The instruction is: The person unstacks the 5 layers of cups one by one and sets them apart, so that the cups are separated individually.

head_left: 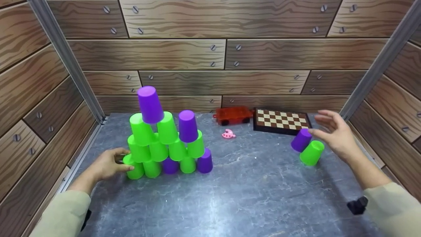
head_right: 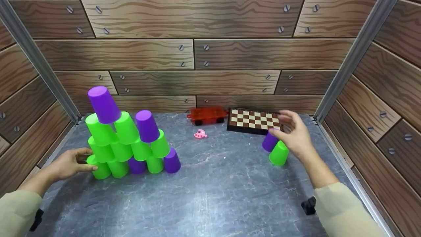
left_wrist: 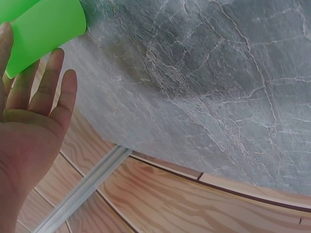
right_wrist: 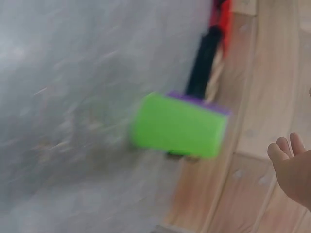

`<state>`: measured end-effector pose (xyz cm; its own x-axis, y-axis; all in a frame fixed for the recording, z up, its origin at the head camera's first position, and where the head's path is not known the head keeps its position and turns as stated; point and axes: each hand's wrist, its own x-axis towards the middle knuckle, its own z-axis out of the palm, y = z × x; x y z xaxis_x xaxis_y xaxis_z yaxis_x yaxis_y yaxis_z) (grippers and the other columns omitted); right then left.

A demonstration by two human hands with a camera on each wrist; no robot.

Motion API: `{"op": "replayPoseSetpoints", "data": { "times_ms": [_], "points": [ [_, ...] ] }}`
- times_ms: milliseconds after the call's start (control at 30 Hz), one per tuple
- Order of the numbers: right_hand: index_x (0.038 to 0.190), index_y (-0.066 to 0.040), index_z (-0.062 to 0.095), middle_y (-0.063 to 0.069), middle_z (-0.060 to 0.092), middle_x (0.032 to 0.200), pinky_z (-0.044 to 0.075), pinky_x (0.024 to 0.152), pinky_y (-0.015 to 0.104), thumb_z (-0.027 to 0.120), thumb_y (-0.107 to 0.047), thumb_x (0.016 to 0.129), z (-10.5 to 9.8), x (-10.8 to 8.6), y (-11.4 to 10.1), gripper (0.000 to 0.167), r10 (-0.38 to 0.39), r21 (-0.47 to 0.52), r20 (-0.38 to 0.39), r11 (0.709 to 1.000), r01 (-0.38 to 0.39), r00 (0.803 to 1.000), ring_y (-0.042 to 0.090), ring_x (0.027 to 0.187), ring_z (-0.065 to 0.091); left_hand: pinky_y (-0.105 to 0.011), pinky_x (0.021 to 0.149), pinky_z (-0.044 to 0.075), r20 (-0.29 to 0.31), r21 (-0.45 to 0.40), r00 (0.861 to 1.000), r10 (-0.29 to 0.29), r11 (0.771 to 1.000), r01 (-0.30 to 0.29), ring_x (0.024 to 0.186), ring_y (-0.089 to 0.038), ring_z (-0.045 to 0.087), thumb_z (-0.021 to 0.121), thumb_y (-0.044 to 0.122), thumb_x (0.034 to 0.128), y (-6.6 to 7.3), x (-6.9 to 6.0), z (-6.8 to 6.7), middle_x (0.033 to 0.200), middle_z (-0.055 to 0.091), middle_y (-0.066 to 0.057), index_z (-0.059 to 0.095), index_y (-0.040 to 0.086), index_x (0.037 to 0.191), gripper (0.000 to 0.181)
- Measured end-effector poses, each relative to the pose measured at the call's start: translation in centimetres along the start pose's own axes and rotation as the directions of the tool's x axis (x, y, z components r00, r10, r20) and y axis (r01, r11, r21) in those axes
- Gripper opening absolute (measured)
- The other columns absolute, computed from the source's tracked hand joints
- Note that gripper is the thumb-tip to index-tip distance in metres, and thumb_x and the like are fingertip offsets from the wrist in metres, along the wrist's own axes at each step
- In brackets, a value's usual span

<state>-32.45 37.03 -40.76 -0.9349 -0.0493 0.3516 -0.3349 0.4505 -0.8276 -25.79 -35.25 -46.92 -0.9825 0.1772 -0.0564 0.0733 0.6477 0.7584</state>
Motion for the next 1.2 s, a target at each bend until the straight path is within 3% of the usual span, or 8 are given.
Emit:
{"op": "replayPoseSetpoints", "data": {
  "times_ms": [133, 367, 533, 800, 933, 1033, 1200],
  "points": [
    [0.150, -0.007, 0.050, -0.011, 0.064, 0.131, 0.049, 0.104, 0.016, 0.083, 0.001, 0.091, 2.2, 1.3, -3.7, 0.068, -0.060, 0.054, 0.020, 0.997, 0.059, 0.998, 0.005, 0.124, 0.060, -0.047, 0.093, 0.061, 0.001, -0.006, 1.000, 0.004, 1.000, -0.004, 0.118, -0.045, 0.067, 0.089, 0.013, 0.0887, -0.1, 0.1, 0.0, 0.126, 0.070, -0.028, 0.060, -0.011, 0.136, 0.060],
    [0.146, 0.000, 0.052, 0.006, 0.068, 0.134, 0.047, 0.113, 0.029, 0.083, 0.004, 0.089, 7.9, 3.1, -10.7, 0.066, -0.142, 0.172, 0.105, 0.977, 0.122, 0.984, 0.023, 0.130, 0.063, -0.047, 0.093, 0.061, 0.003, 0.003, 1.000, 0.003, 1.000, -0.003, 0.118, -0.046, 0.067, 0.089, 0.013, 0.0890, -0.1, 0.1, 0.1, 0.127, 0.070, -0.029, 0.059, -0.012, 0.136, 0.061],
    [0.142, 0.001, 0.055, 0.014, 0.068, 0.135, 0.050, 0.113, 0.040, 0.085, 0.004, 0.086, 12.7, 4.6, -15.2, 0.064, -0.222, 0.256, 0.173, 0.951, 0.174, 0.960, 0.028, 0.127, 0.065, -0.048, 0.094, 0.061, 0.013, 0.008, 1.000, -0.003, 1.000, 0.003, 0.119, -0.045, 0.067, 0.089, 0.015, 0.0887, 0.0, 0.2, 0.2, 0.127, 0.069, -0.029, 0.059, -0.013, 0.137, 0.064],
    [0.138, -0.010, 0.062, 0.006, 0.071, 0.130, 0.052, 0.110, 0.041, 0.091, -0.013, 0.085, 20.4, 6.1, -21.8, 0.061, -0.332, 0.317, 0.243, 0.915, 0.249, 0.911, 0.023, 0.124, 0.067, -0.050, 0.096, 0.060, 0.005, 0.005, 1.000, -0.007, 1.000, 0.007, 0.120, -0.046, 0.067, 0.089, 0.014, 0.0882, 0.0, 0.1, -0.1, 0.128, 0.069, -0.030, 0.059, -0.011, 0.137, 0.062],
    [0.138, -0.008, 0.062, 0.006, 0.072, 0.127, 0.054, 0.106, 0.037, 0.092, -0.011, 0.084, 23.8, 6.2, -24.3, 0.061, -0.361, 0.374, 0.247, 0.891, 0.256, 0.899, 0.023, 0.121, 0.068, -0.051, 0.097, 0.060, 0.008, 0.010, 1.000, -0.004, 1.000, 0.004, 0.121, -0.047, 0.066, 0.090, 0.015, 0.0877, -0.1, 0.2, -0.1, 0.130, 0.068, -0.031, 0.058, -0.011, 0.137, 0.064],
    [0.139, -0.007, 0.061, 0.009, 0.071, 0.128, 0.056, 0.103, 0.035, 0.092, -0.008, 0.084, 26.3, 6.0, -25.7, 0.063, -0.354, 0.439, 0.270, 0.873, 0.213, 0.895, 0.023, 0.122, 0.067, -0.051, 0.097, 0.060, 0.009, 0.013, 1.000, -0.011, 1.000, 0.011, 0.122, -0.048, 0.065, 0.090, 0.014, 0.0877, -0.2, 0.1, -0.2, 0.131, 0.067, -0.032, 0.057, -0.011, 0.138, 0.065],
    [0.143, -0.008, 0.059, 0.011, 0.068, 0.132, 0.054, 0.106, 0.034, 0.091, -0.008, 0.085, 29.6, 5.4, -27.1, 0.066, -0.328, 0.466, 0.302, 0.870, 0.162, 0.895, 0.020, 0.125, 0.065, -0.050, 0.095, 0.061, 0.018, 0.005, 1.000, -0.021, 1.000, 0.021, 0.122, -0.048, 0.065, 0.089, 0.013, 0.0879, -0.2, -0.1, -0.2, 0.131, 0.067, -0.032, 0.057, -0.011, 0.138, 0.064]
  ]
}}
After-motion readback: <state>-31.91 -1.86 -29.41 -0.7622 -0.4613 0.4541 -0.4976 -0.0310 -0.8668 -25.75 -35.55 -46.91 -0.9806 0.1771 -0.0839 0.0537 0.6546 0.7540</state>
